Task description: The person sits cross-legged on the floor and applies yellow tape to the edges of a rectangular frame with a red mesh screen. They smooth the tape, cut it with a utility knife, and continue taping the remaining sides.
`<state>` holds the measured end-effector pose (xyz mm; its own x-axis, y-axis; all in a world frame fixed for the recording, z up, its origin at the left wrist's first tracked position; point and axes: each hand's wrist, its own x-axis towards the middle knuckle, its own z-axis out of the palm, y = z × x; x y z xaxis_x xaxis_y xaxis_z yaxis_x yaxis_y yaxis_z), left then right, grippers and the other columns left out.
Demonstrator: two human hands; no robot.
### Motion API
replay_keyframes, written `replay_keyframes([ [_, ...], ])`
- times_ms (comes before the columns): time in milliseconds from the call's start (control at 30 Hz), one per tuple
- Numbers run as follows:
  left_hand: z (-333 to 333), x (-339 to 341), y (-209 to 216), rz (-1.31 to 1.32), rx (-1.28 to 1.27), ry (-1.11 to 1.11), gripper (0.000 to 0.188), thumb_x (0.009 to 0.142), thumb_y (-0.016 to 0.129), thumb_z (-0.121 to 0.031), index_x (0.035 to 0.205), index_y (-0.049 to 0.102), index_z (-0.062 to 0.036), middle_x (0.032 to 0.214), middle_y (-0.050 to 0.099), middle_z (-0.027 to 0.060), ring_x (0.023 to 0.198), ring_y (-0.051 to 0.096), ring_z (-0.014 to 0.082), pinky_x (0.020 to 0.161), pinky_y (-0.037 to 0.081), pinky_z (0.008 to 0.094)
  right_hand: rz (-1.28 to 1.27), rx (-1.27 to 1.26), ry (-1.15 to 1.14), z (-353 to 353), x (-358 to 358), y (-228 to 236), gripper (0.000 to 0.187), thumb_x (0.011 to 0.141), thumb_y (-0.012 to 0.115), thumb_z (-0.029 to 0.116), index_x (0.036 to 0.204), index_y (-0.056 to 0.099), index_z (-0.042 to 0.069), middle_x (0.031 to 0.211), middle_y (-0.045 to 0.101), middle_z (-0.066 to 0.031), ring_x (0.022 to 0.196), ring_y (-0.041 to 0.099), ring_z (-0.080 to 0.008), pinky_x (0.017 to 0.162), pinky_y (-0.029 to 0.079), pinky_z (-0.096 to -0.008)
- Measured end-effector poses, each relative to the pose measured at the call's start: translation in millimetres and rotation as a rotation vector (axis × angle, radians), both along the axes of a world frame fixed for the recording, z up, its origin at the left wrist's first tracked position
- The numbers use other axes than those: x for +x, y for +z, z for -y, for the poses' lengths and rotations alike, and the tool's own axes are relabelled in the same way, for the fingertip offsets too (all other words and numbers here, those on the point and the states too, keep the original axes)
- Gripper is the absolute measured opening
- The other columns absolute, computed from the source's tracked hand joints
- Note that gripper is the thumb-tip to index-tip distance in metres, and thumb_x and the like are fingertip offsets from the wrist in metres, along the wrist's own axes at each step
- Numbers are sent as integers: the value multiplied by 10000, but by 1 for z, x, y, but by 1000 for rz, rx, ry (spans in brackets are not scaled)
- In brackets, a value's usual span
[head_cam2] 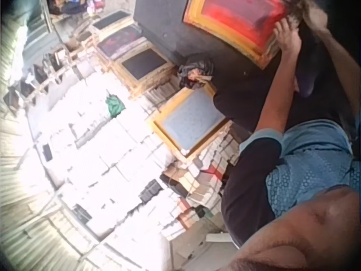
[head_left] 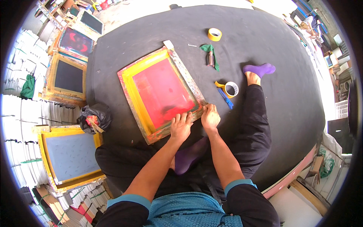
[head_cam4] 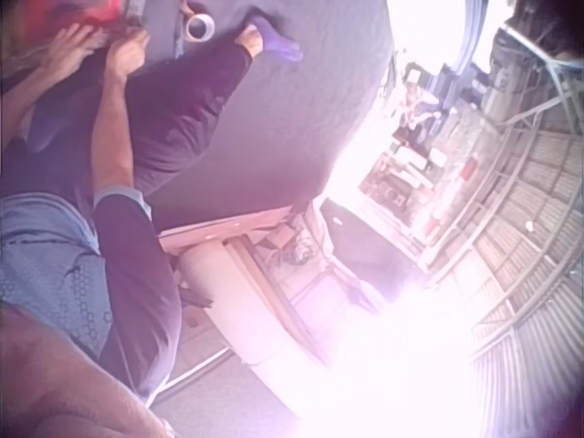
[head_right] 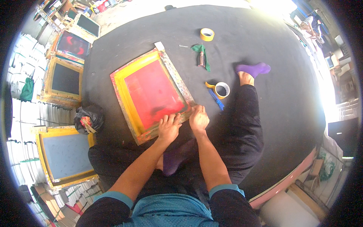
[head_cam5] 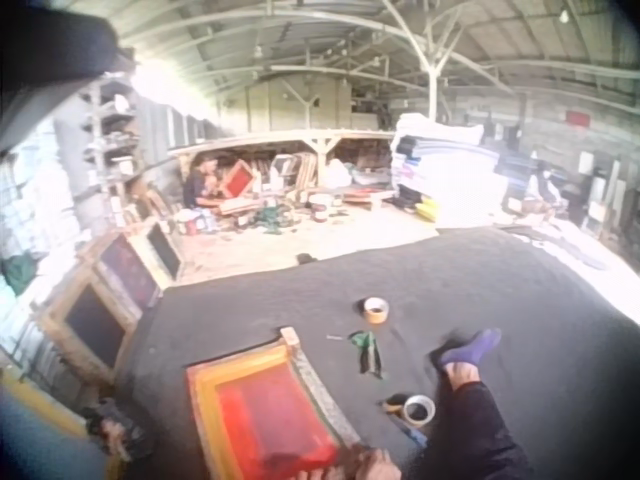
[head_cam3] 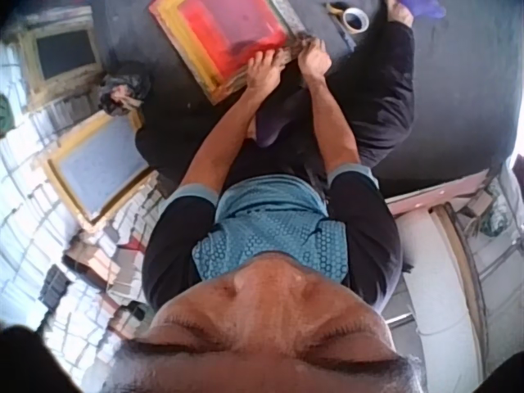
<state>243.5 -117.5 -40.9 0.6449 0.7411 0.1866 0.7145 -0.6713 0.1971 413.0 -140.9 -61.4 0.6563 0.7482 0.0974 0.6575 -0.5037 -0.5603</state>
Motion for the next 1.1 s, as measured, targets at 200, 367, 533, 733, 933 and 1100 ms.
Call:
replay_keyframes([
  [200, -3, 0, 1, -41, -16, -39, 583, 877, 765, -338, 1390, 655, -84, 1137, 609, 35, 1060, 551, 253, 863, 453, 428, 57, 90, 80, 9, 10, -13, 125, 999, 630, 225, 1009, 612, 102, 1028, 675, -118, 902, 696, -391, 777, 553, -522],
  [367, -11, -4, 0, -85, 3, -126, 580, 899, 748, -343, 1398, 642, -69, 1153, 618, 31, 1077, 553, 250, 880, 457, 433, -13, 131, -59, 4, -2, -6, 115, 998, 626, 222, 982, 612, 109, 1030, 656, -115, 898, 693, -389, 749, 551, -521],
  [533, -13, -5, 0, -141, 11, -151, 579, 950, 693, -361, 1444, 608, -70, 1166, 593, 27, 1076, 553, 231, 899, 459, 420, 41, 78, -31, 1, 0, -9, 132, 994, 614, 223, 970, 614, 93, 1017, 655, -127, 879, 691, -399, 735, 556, -523],
  [733, -18, -15, -2, -101, 24, -168, 590, 916, 732, -356, 1416, 632, -60, 1182, 627, 27, 1084, 550, 246, 890, 471, 426, 168, 16, 116, 1, 8, -10, 135, 986, 614, 219, 987, 615, 84, 1005, 662, -127, 876, 694, -404, 750, 559, -532],
  [933, -19, -16, -7, -90, 9, -165, 590, 908, 737, -352, 1409, 636, -57, 1184, 626, 23, 1087, 550, 252, 880, 488, 427, -33, -67, 4, -6, 2, -1, 164, 988, 628, 249, 1032, 655, 94, 1032, 684, -124, 961, 693, -402, 834, 550, -523],
  [1100, -17, -16, -4, -84, -28, -150, 575, 941, 698, -344, 1440, 609, -72, 1199, 616, 30, 1092, 554, 252, 896, 498, 429, 18, -156, 188, -5, 22, 8, 180, 985, 644, 274, 1028, 696, 107, 1094, 700, -131, 1015, 688, -398, 881, 537, -525],
])
